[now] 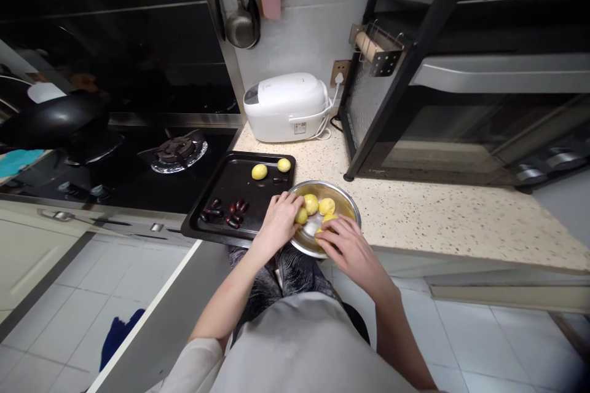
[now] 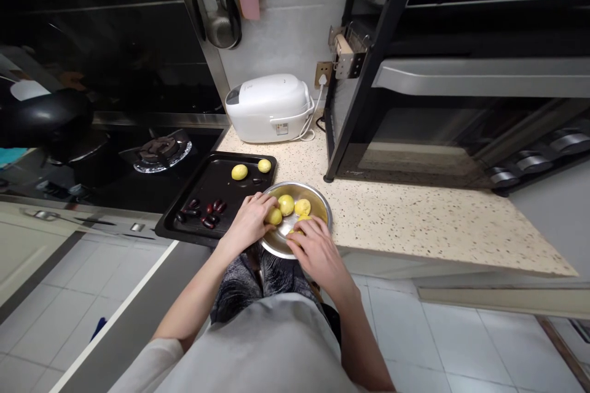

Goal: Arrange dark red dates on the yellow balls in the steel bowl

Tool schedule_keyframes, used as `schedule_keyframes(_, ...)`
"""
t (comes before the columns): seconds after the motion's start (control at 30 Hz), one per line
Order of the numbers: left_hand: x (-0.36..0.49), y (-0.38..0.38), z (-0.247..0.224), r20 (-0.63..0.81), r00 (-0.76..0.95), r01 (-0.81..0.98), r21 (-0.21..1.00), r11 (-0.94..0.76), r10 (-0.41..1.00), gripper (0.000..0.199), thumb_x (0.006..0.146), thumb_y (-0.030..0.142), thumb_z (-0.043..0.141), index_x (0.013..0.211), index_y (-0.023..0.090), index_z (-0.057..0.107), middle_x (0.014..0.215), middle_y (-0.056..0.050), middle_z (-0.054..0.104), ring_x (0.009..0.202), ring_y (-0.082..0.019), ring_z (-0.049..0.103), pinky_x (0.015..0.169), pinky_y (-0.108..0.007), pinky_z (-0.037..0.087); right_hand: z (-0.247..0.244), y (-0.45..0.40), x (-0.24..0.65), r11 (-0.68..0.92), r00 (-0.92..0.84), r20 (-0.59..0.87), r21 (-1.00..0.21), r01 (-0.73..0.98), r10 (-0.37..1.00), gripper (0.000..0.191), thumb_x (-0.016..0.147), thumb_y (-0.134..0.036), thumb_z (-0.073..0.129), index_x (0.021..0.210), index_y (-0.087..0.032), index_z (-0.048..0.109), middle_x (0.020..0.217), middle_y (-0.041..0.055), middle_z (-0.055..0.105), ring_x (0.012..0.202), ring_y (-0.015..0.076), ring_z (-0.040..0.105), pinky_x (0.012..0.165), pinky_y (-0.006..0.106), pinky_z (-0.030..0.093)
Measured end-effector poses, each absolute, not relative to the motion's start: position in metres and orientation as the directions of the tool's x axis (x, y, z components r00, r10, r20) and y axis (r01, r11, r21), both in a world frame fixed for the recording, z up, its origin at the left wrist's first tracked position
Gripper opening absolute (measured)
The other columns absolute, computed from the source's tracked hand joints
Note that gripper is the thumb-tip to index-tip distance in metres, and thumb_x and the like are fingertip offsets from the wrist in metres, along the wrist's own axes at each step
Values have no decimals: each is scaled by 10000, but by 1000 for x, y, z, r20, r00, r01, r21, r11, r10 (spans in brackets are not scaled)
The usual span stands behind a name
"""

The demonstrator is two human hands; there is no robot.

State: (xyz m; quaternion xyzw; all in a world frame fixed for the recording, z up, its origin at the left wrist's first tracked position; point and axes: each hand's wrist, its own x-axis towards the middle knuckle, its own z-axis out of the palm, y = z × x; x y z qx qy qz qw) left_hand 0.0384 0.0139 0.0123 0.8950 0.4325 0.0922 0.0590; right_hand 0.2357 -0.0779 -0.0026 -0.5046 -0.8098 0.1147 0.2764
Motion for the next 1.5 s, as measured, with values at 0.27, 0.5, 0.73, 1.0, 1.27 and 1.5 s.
schedule_keyframes(0.27, 35, 13, 11, 89, 616, 732, 303, -610, 783, 442, 777, 285, 882, 1117, 207, 612, 1188, -84, 670, 1161, -309, 560, 963, -440, 434, -4, -79, 240, 465, -330, 341, -479, 744, 880, 242, 1055, -242, 506, 1042, -255, 746, 1120, 47, 732, 1121, 234, 640, 1095, 508, 451)
schedule_keyframes(0.5, 33, 9, 16, 107, 602, 713, 372, -594, 791, 373, 829, 312, 838, 1116, 214, 621, 1183, -78, 681, 1167, -304, 576, 1009, -458, 422, -7, -79, 244, 462, -337, 327, -487, 741, 883, 244, 1061, -236, 500, 1051, -251, 743, 1160, 33, 756, 1184, 232, 634, 1136, 517, 418)
schedule_keyframes(0.73, 6, 36, 21, 328, 460, 692, 450, -565, 825, 372, 965, 339, 675, 1305, 232, 568, 1373, -110, 604, 1315, -292, 551, 1089, -473, 441, -8, -81, 245, 468, -334, 342, -473, 746, 878, 214, 1052, -235, 529, 1007, -225, 737, 1166, 56, 751, 1181, 252, 646, 1097, 519, 462)
schedule_keyframes(1.0, -35, 127, -6, 179, 326, 847, 381, -371, 928, 609, 875, 153, 722, 1443, 192, 507, 1551, -196, 464, 1458, -391, 448, 1134, -575, 457, -12, -82, 246, 485, -332, 375, -461, 744, 866, 214, 1045, -243, 544, 1032, -239, 758, 1196, 61, 759, 1193, 265, 665, 1075, 531, 489)
schedule_keyframes(1.27, -37, 137, -14, 238, 327, 835, 379, -398, 914, 424, 825, 36, 664, 1218, 191, 621, 1221, -135, 592, 1119, -318, 656, 987, -498, 562, -13, -84, 245, 479, -329, 370, -460, 747, 869, 197, 1032, -240, 575, 1070, -246, 768, 1216, 48, 762, 1219, 260, 657, 1077, 514, 498)
schedule_keyframes(1.5, -22, 83, 15, 413, 365, 646, 533, -547, 834, 433, 876, 140, 678, 1297, 217, 615, 1231, -98, 574, 1129, -259, 626, 909, -381, 591, -11, -84, 243, 482, -336, 368, -450, 752, 867, 193, 1040, -230, 556, 1047, -226, 748, 1200, 76, 744, 1161, 260, 668, 1035, 502, 519)
